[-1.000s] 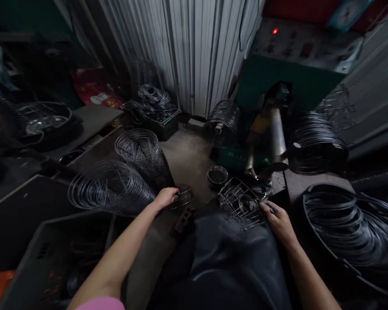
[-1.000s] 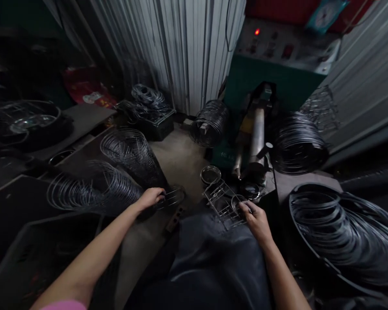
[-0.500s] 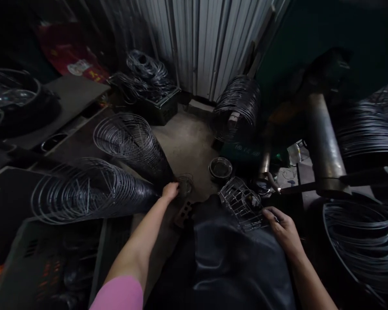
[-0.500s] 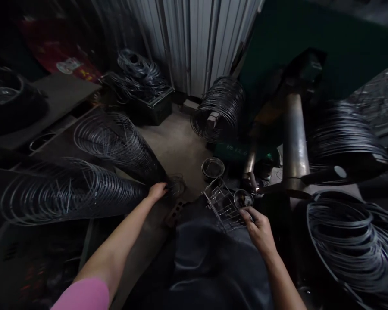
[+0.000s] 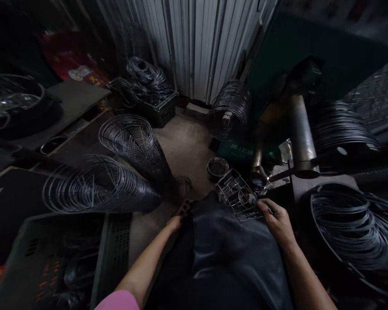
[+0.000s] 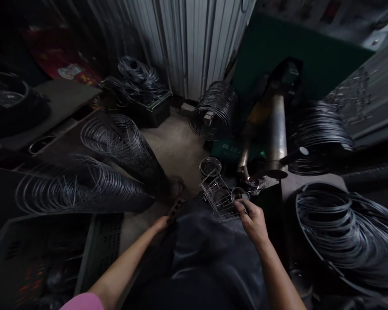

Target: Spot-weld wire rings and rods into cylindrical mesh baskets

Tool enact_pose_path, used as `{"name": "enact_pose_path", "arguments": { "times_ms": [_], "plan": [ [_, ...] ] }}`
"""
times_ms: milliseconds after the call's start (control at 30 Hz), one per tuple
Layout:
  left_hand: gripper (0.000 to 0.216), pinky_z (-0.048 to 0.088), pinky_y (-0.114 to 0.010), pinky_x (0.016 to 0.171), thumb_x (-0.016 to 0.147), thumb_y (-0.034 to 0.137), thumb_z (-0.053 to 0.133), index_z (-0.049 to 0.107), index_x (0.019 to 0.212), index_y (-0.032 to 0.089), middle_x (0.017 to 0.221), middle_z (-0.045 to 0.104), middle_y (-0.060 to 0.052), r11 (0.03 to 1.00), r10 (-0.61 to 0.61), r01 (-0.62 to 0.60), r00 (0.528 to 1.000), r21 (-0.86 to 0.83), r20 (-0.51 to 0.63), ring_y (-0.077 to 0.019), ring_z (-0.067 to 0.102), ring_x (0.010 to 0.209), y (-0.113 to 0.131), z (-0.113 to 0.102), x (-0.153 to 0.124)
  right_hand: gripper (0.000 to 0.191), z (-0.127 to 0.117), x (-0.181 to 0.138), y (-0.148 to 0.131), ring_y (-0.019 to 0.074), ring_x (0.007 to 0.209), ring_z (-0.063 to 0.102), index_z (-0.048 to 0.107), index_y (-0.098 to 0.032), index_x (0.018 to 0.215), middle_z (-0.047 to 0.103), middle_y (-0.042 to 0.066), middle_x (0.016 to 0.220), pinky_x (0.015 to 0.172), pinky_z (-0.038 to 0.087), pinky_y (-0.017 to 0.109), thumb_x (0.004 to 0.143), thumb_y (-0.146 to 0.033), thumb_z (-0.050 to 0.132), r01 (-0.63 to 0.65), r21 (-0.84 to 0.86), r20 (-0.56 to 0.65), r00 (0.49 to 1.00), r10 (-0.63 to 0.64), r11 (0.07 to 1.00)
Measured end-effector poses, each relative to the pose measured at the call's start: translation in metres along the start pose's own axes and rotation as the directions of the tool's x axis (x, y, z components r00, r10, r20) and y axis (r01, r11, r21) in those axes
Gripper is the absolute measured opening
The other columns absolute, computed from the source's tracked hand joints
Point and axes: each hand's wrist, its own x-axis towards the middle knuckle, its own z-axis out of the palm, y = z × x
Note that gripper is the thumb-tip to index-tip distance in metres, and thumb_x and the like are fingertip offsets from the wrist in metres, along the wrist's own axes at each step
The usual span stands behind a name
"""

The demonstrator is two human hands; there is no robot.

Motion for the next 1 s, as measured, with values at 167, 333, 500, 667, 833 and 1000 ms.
{"name": "enact_pose_path", "arguments": {
  "times_ms": [167, 333, 500, 667, 833, 1000],
  "plan": [
    [0.035, 0.046, -0.032, 0.089, 0.084, 0.038, 0.053, 0.062, 0.112, 0.019, 0.112, 0.065, -0.010, 0.970, 0.074, -0.123, 0.971, -0.208, -0.227, -0.0239, 0.059, 0.107, 0.027, -0.016, -0.022, 0.030, -0.019, -0.028, -0.014, 0.0148, 0.058, 0.051, 0.062, -0.019, 0.068, 0.056, 0.001, 0.061, 0.055, 0.041, 0.024, 0.077, -0.046, 0.056, -0.002, 0.135, -0.031, 0.999, 0.006, 0.991],
    [0.065, 0.036, -0.036, 0.104, 0.087, 0.057, 0.031, 0.035, 0.139, 0.018, 0.134, 0.050, -0.012, 0.418, 0.339, -0.694, 0.717, -0.586, -0.609, -0.0227, 0.047, 0.123, 0.101, -0.040, -0.083, 0.036, -0.008, -0.071, -0.002, 0.0089, 0.047, 0.040, 0.056, -0.019, 0.068, 0.046, -0.004, 0.056, 0.045, 0.034, 0.020, 0.069, -0.055, 0.061, -0.127, 0.587, -0.175, 0.944, 0.279, 0.799],
    [0.068, 0.024, -0.041, 0.112, 0.082, 0.063, 0.040, 0.031, 0.140, 0.029, 0.147, 0.034, -0.004, 0.154, 0.542, -0.663, 0.677, -0.733, -0.498, -0.0257, 0.028, 0.136, 0.140, -0.013, -0.133, 0.040, 0.014, -0.110, 0.051, 0.0071, 0.039, 0.031, 0.058, -0.019, 0.078, 0.041, -0.006, 0.052, 0.040, 0.029, 0.020, 0.082, -0.055, 0.041, -0.512, 0.417, 0.012, 0.829, 0.559, 0.751],
    [0.087, 0.024, -0.044, 0.111, 0.062, 0.074, 0.055, 0.046, 0.130, 0.020, 0.137, 0.045, -0.011, 0.483, 0.591, -0.700, 0.704, -0.526, -0.394, -0.0350, 0.030, 0.133, 0.146, 0.023, -0.104, 0.024, 0.001, -0.149, 0.094, 0.0098, 0.045, 0.043, 0.057, -0.017, 0.048, 0.040, -0.005, 0.042, 0.047, 0.032, 0.022, 0.069, -0.027, 0.065, -0.616, 0.048, -0.002, 0.787, 0.616, 0.787],
    [0.098, 0.031, -0.046, 0.107, 0.059, 0.072, 0.058, 0.036, 0.135, 0.015, 0.129, 0.052, -0.016, 0.590, 0.568, -0.678, 0.735, -0.439, -0.371, -0.0351, 0.044, 0.124, 0.146, 0.045, -0.094, 0.016, -0.028, -0.147, 0.113, 0.0174, 0.064, 0.061, 0.065, -0.018, 0.050, 0.060, 0.000, 0.053, 0.060, 0.040, 0.024, 0.065, -0.023, 0.070, -0.577, -0.093, -0.115, 0.816, 0.567, 0.812],
    [0.080, 0.041, -0.044, 0.101, 0.062, 0.068, 0.057, 0.047, 0.128, 0.023, 0.120, 0.058, -0.008, 0.670, 0.473, -0.632, 0.767, -0.389, -0.433, -0.0344, 0.051, 0.117, 0.139, 0.042, -0.108, 0.026, -0.094, -0.101, 0.139, 0.0164, 0.098, 0.062, 0.068, -0.021, 0.104, 0.070, 0.004, 0.103, 0.077, 0.043, 0.020, 0.083, -0.031, 0.054, -0.579, -0.074, -0.410, 0.760, 0.505, 0.812]
  ]
}}
